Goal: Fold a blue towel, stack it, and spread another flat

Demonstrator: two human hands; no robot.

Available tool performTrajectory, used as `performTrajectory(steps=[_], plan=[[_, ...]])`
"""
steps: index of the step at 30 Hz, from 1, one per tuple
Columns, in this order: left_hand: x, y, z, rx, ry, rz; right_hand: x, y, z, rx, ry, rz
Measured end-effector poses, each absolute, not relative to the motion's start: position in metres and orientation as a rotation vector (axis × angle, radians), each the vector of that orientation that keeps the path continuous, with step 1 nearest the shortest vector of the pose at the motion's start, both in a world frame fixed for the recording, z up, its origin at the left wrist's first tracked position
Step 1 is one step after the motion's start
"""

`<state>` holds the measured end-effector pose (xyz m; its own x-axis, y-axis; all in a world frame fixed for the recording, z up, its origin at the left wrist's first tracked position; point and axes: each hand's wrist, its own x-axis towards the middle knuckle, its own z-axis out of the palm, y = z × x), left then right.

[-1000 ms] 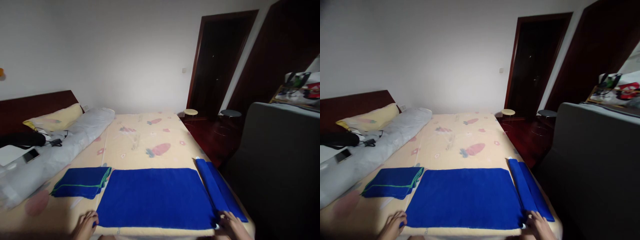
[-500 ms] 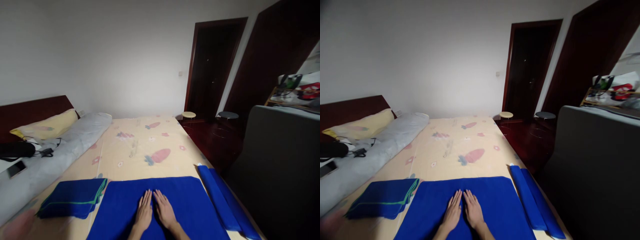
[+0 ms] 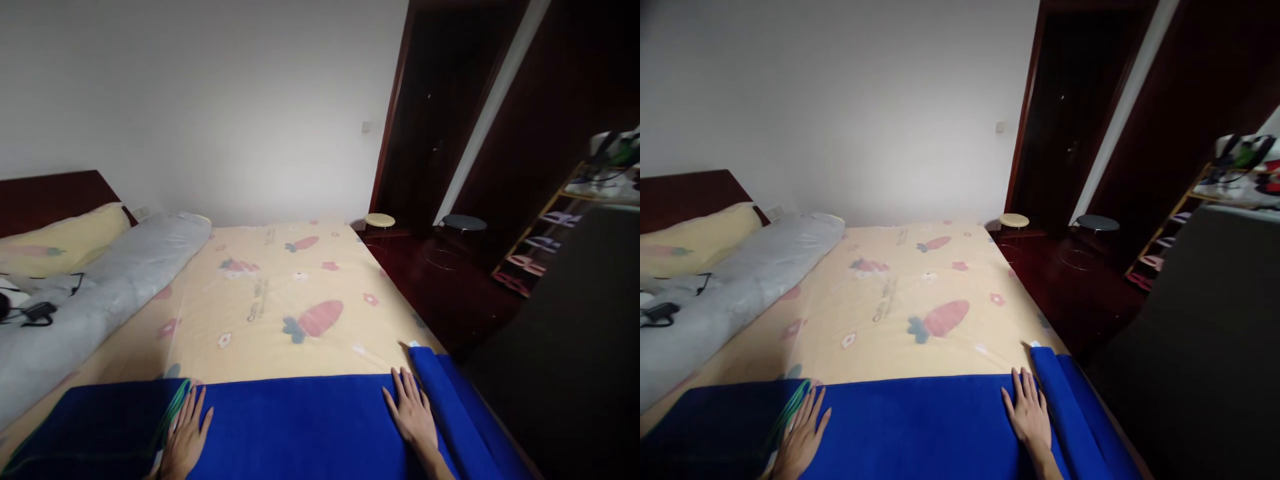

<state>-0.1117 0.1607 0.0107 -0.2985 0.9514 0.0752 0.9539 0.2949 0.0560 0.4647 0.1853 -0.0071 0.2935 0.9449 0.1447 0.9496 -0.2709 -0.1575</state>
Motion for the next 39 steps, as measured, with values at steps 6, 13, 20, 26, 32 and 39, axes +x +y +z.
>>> performTrajectory(steps=[6,13,20,26,32,39], plan=[[-0.109,0.162,0.015,-1.862,-2.604,-0.182,0.466,0.189,-0.015,-2.373,-1.749,-0.022],[-0.030,0.182,0.057,-1.672,-2.670,0.057,0.407,0.196,0.013,-2.281,-1.762,0.030],[0.134,0.164,0.043,-2.642,-2.166,-0.147,0.259,0.174,0.035,-1.498,-2.305,0.678],[0.011,0.169,0.026,-2.039,-2.517,-0.173,0.409,0.191,0.011,-2.154,-1.939,0.242],[-0.074,0.175,0.022,-1.749,-2.624,-0.102,0.486,0.190,-0.026,-2.207,-1.722,0.043],[-0.047,0.177,0.043,-1.700,-2.598,0.027,0.465,0.196,-0.033,-2.172,-1.598,-0.233]])
